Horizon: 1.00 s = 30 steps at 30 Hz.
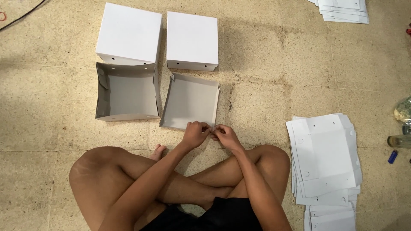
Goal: Assembling white cardboard boxes by folding flat sheets and tucking in tabs.
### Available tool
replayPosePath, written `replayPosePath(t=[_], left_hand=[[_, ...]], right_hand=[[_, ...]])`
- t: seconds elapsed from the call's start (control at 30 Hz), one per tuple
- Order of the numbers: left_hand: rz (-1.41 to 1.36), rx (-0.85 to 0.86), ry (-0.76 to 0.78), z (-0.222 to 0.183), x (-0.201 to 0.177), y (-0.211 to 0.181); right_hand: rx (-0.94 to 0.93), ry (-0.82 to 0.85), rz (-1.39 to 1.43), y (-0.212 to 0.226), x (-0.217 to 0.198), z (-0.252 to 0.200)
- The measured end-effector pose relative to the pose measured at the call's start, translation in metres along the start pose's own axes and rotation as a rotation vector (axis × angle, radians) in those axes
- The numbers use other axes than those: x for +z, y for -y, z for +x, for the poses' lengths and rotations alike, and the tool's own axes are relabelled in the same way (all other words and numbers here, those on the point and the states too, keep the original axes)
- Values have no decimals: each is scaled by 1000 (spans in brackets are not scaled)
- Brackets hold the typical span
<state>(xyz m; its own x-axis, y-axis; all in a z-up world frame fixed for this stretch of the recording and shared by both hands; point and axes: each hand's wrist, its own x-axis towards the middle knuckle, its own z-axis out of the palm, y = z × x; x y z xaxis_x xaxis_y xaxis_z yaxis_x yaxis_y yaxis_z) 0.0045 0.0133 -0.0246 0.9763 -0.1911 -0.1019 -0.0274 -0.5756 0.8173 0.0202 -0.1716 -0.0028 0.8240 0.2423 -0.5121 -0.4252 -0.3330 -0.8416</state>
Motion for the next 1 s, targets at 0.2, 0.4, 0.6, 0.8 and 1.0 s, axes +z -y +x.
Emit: replayPosePath(t=[0.2,0.4,0.6,0.8,1.0], left_hand=[[-9,-1,-5,2,2,7],[-5,-29,17,0,-1,3],[-22,-12,-16,-2,0,3],[-84,-35,50,-7,-10,-10],[-43,-48,69,-6,-10,-14]], right_hand=[[-14,-44,67,-2,-1,-1],[14,-49,53,7,0,-7],[13,-54,10,2,-3,-8],[36,-49,-55,10,-1,-14],[77,-70,-3,6,0,-10]])
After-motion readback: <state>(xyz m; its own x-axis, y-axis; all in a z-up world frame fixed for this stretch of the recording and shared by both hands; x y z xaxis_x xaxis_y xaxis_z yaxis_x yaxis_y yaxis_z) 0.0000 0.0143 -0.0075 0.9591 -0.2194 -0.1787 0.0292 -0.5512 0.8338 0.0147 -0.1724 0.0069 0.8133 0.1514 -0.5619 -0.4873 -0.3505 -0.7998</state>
